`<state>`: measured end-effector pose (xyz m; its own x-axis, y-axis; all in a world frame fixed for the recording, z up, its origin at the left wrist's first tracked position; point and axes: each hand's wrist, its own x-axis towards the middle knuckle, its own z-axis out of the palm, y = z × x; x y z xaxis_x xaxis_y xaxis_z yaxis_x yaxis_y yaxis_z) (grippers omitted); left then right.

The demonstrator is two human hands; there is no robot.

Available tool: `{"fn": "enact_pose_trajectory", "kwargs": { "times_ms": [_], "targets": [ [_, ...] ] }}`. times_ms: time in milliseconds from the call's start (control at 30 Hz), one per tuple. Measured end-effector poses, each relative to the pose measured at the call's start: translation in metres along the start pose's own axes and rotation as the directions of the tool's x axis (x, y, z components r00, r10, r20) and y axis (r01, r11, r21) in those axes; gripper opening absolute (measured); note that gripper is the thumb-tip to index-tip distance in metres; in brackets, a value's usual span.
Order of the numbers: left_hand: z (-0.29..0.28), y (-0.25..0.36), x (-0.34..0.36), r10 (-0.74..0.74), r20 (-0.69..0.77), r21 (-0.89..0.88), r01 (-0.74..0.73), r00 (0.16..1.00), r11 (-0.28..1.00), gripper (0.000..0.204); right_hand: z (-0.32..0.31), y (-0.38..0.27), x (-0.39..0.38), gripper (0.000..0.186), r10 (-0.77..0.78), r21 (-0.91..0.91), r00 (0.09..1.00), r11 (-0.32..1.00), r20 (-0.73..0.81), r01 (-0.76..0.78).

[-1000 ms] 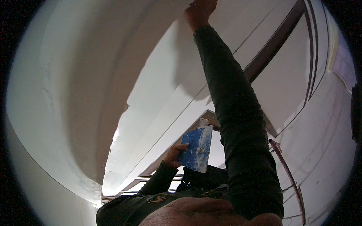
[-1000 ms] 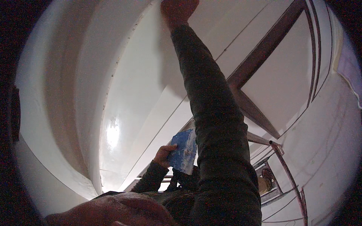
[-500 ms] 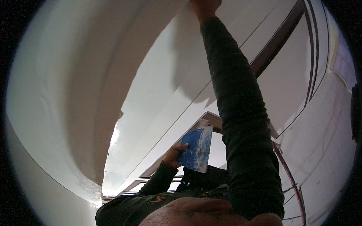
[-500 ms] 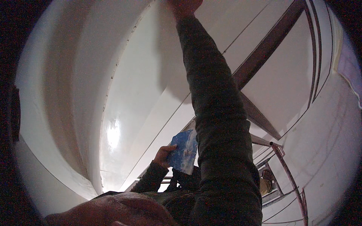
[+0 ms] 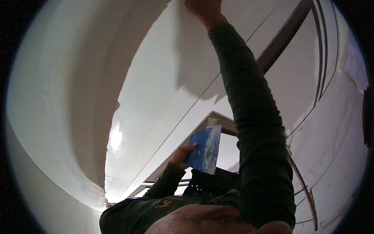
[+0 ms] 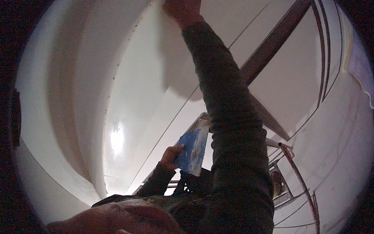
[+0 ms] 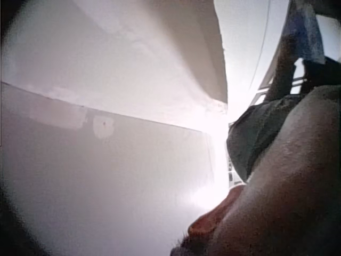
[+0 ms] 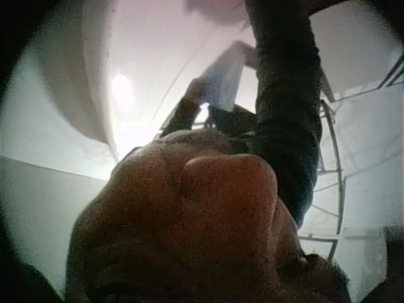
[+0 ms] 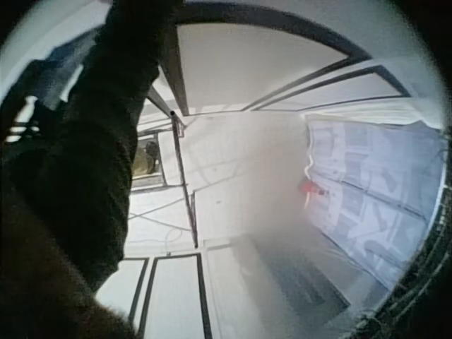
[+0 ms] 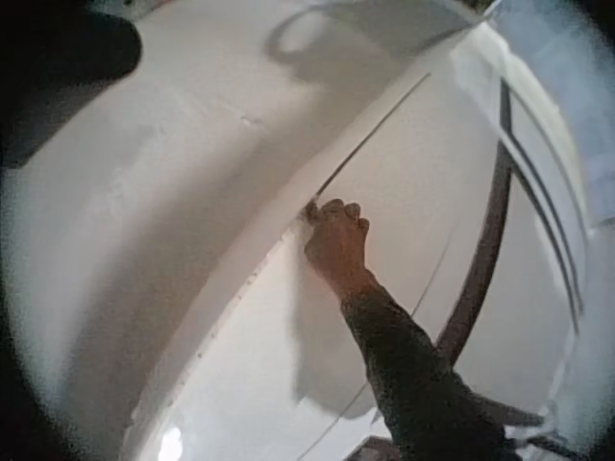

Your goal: The person applies plaster to the ceiling using a putty knife, then scrapes and mixes the compound between two putty knives.

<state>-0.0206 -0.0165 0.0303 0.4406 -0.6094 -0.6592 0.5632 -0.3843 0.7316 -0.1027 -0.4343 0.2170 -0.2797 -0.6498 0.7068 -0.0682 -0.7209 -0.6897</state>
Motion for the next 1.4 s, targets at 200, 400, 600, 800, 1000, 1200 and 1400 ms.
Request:
{"fn": "enact_pose_trajectory", "kwargs": {
  "times_ms": [200,400,600,800,1000,1200,1400],
  "targets": [
    [0.021,0.005,-0.002,0.007,0.018,-0.036,-0.006,1.0,0.999,0.055,0.045,0.055,-0.012,0.046,-0.136,0.263,0.989,0.954,-0.056,0.146],
    [0.01,-0.004,0.0,-0.016,-0.092,-0.042,0.012,0.996,0.999,0.048,0.049,0.053,-0.013,0.048,-0.12,0.258,0.987,0.955,-0.111,0.145],
    [0.001,-0.011,-0.001,-0.026,-0.038,-0.078,0.023,0.999,0.997,0.047,0.01,0.018,-0.011,0.046,-0.046,-0.08,0.983,0.995,0.177,0.061],
    [-0.003,-0.011,0.0,0.004,-0.023,-0.028,-0.004,1.0,1.0,0.046,0.003,0.032,-0.016,0.042,-0.03,-0.016,0.973,0.999,0.23,0.034],
    [0.03,-0.002,-0.01,0.229,0.003,-0.006,-0.229,0.974,0.974,0.044,-0.086,0.063,-0.115,0.045,0.387,0.446,0.784,0.662,0.486,-0.603],
    [0.083,-0.001,-0.006,0.251,0.379,-0.173,-0.199,0.891,0.965,0.053,-0.198,0.055,-0.292,0.042,0.497,0.251,0.6,0.6,0.626,-0.759],
    [0.087,0.014,0.026,0.145,0.496,-0.096,-0.112,0.856,0.989,0.057,-0.197,0.022,-0.336,0.039,0.381,0.434,0.443,0.115,0.812,-0.894]
  ]
}}
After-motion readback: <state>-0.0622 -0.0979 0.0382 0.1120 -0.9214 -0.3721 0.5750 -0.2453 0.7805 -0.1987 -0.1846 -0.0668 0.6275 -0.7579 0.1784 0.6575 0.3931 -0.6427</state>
